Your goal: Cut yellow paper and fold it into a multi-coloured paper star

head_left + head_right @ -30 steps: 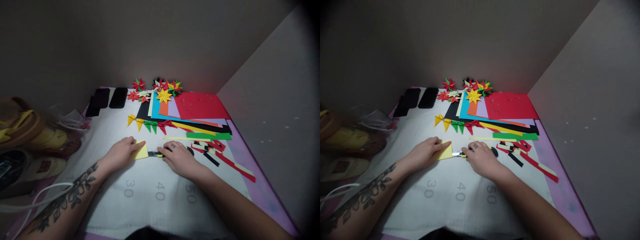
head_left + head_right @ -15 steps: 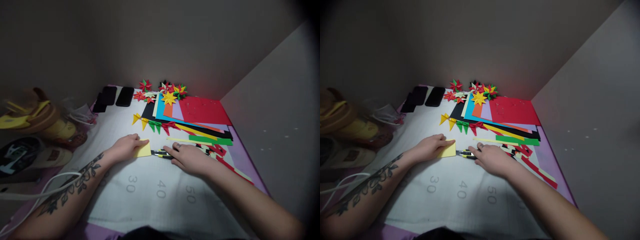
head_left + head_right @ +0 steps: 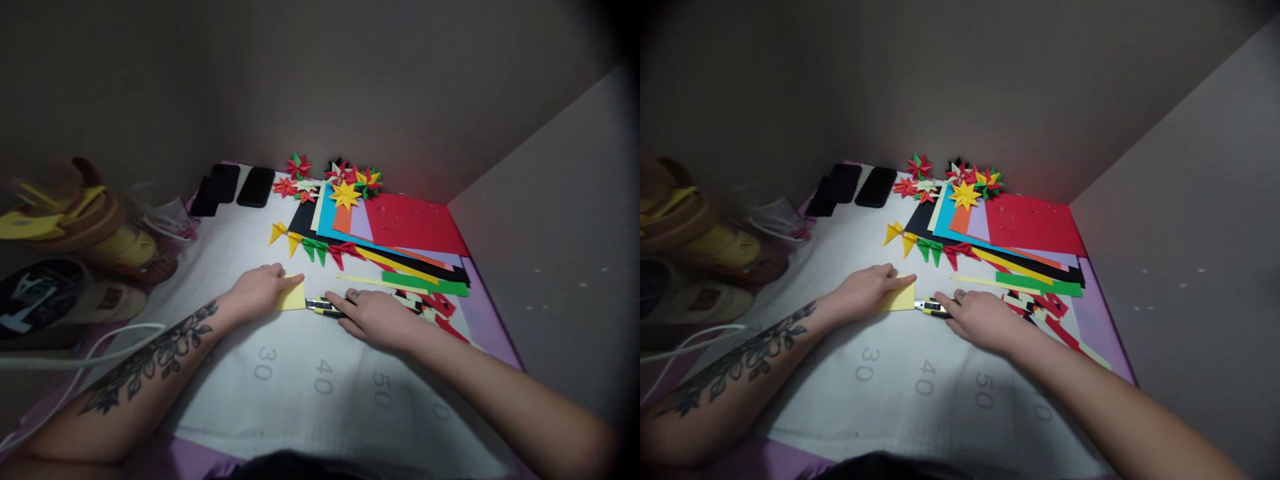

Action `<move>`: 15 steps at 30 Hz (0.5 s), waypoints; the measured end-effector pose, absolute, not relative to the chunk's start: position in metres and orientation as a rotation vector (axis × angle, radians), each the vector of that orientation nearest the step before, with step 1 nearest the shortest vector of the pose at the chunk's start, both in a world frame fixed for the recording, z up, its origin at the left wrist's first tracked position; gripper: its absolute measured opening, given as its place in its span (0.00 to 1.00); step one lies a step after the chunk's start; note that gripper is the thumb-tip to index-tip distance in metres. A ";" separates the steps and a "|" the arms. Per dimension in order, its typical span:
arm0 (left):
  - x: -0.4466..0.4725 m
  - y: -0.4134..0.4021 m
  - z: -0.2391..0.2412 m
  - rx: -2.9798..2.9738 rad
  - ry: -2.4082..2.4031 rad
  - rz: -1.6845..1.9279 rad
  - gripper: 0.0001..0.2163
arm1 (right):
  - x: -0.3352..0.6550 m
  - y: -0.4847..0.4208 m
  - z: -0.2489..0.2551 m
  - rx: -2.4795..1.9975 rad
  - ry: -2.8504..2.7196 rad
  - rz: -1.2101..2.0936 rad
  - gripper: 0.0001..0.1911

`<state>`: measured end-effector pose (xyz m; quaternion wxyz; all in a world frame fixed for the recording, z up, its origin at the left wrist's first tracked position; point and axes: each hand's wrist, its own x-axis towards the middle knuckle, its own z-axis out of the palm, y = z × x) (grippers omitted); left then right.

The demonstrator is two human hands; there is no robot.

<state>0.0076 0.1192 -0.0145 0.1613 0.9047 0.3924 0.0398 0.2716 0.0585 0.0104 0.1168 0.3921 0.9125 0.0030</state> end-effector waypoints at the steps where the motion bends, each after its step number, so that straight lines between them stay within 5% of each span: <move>1: 0.008 0.119 -0.015 2.584 1.129 0.107 0.23 | 0.272 0.058 0.010 1.155 2.667 0.000 0.26; 15: 0.011 0.115 -0.011 2.526 1.202 -0.024 0.24 | 0.273 0.034 0.011 1.206 2.427 -0.116 0.27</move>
